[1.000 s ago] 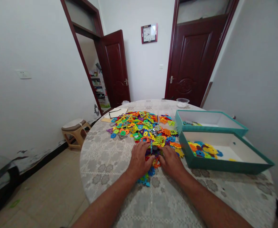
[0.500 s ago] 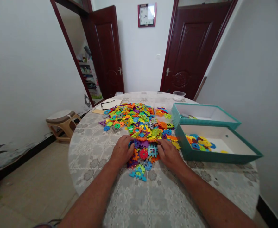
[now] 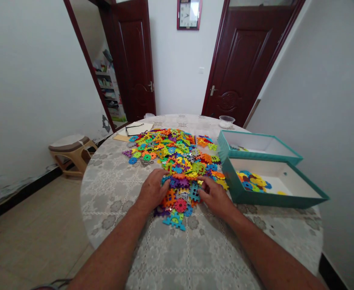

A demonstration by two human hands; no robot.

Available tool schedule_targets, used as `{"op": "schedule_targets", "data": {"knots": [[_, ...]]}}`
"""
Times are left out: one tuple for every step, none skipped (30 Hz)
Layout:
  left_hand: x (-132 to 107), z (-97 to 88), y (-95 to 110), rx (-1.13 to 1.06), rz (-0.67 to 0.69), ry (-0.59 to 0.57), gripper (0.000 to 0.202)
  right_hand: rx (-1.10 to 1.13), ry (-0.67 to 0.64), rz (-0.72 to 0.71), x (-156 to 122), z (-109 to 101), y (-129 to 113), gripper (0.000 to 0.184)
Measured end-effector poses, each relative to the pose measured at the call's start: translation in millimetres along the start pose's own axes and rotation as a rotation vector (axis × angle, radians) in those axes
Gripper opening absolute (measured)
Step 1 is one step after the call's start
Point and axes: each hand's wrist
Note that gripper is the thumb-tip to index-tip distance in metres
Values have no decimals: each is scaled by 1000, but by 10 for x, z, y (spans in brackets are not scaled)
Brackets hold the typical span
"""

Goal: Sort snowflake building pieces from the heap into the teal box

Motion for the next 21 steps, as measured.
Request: {"op": "schedule_targets", "data": {"knots": [[-2, 6, -3, 3, -4, -15, 22, 37, -13, 44, 13, -20, 4, 39], [-1, 8, -3, 5, -10, -26, 21, 68, -24, 84, 26, -41, 9, 36], [3, 5, -1, 3, -20, -30, 19, 92, -27, 119, 40, -63, 15, 32], [10, -4, 4, -4, -36, -25, 17, 110, -21, 144, 53, -84, 21, 29], [20, -17, 11, -14, -62, -14, 14, 130, -10, 157, 64, -101, 27, 26], [32, -34, 20, -27, -99, 2, 11, 158, 4, 161, 73, -114, 32, 24], [44, -52, 32, -44, -145, 17, 9, 195, 17, 161, 79, -121, 35, 22], [55, -70, 48, -68, -194, 25, 6, 234, 22, 159, 79, -123, 35, 21], [64, -86, 68, -103, -242, 23, 5, 271, 19, 157, 74, -120, 30, 21], [70, -99, 94, -146, -283, 15, 4, 298, 12, 156, 64, -112, 20, 21], [72, -108, 125, -198, -314, 0, 7, 317, 6, 157, 48, -101, 4, 22], [70, -113, 162, -258, -334, -19, 11, 333, 1, 156, 27, -88, -18, 23], [65, -115, 203, -321, -346, -43, 14, 353, -5, 150, 4, -74, -45, 24], [58, -115, 245, -378, -348, -75, 17, 382, -13, 141, -19, -60, -73, 25], [49, -114, 288, -422, -344, -115, 19, 419, -25, 128, -41, -47, -101, 25], [41, -115, 327, -451, -337, -162, 19, 460, -45, 112, -58, -36, -123, 24], [33, -118, 361, -468, -331, -211, 19, 497, -68, 95, -71, -26, -139, 23], [27, -124, 389, -477, -325, -261, 19, 520, -87, 81, -77, -18, -147, 21], [23, -131, 409, -486, -323, -307, 18, 528, -96, 72, -78, -14, -148, 20], [21, -139, 424, -502, -325, -343, 18, 528, -96, 69, -75, -11, -145, 20], [21, -147, 434, -521, -328, -368, 17, 525, -90, 72, -70, -11, -140, 21]]}}
Point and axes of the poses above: each hand's wrist, its own x-axis towards the middle knuckle, its own z-axis out of the palm, y = z × x, and after that the axes turned 10 degrees about y, right-handed
